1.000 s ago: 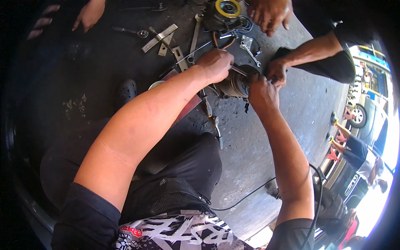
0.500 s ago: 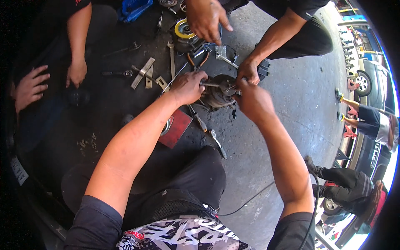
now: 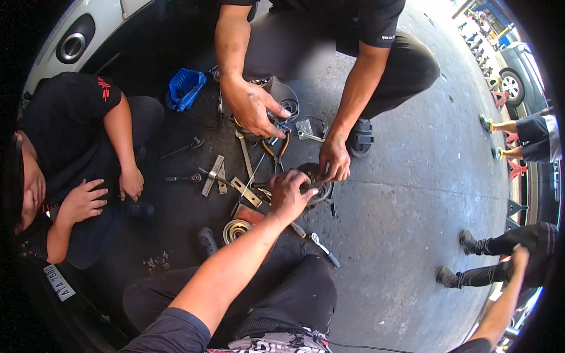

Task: The recorder and several other people are working together to disassemble and repair a car alternator or similar mechanical component on the ground.

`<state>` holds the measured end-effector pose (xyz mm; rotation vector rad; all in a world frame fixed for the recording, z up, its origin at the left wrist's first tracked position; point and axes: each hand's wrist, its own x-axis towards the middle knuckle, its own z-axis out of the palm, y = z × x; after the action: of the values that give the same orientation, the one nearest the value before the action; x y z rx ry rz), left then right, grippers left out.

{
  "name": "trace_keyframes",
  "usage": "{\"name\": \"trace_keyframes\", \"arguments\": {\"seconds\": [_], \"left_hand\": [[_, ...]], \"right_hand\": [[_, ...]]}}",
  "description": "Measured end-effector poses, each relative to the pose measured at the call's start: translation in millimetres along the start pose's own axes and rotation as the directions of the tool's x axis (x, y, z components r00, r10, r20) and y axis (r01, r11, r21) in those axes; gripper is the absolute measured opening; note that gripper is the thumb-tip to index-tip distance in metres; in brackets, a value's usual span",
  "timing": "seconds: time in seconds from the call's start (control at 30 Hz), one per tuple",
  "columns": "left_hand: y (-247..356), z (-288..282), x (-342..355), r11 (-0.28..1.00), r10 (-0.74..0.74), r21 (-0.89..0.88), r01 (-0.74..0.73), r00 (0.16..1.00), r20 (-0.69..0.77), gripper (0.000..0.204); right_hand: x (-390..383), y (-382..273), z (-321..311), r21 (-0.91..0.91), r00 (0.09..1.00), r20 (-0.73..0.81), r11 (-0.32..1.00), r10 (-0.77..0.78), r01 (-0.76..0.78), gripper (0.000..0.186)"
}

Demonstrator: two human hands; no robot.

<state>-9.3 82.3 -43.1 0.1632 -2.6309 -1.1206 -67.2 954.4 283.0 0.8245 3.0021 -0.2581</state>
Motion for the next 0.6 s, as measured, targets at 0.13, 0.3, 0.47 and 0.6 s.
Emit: {"name": "trace_keyframes", "arguments": {"seconds": [0.13, 0.3, 0.47, 0.6], "left_hand": [[2.6, 22.0, -6.4, 0.989, -0.144, -0.050, 0.139, 0.982, -0.126, 0.032], [-4.7, 28.1, -9.2, 0.992, -0.092, -0.106, 0.071, 0.972, -0.217, 0.032], [-4.8, 29.4, -12.3, 0.989, -0.116, -0.120, 0.091, 0.967, -0.226, 0.031], [-3.2, 31.5, -14.3, 0.994, -0.073, -0.097, 0.053, 0.975, -0.212, 0.021]], "right_hand": [[-125.3, -49.5, 187.8, -0.077, 0.938, 0.341, 0.996, 0.071, -0.047, 0.012], [-310.4, -238.2, 360.2, 0.220, 0.451, 0.888, 0.940, -0.084, -0.259, 0.029], [-389.8, -358.5, 426.2, 0.368, 0.275, 0.905, 0.921, -0.324, -0.126, 0.026], [-415.9, -422.1, 474.5, 0.462, 0.339, 0.812, 0.878, -0.476, 0.125, 0.027]]}}
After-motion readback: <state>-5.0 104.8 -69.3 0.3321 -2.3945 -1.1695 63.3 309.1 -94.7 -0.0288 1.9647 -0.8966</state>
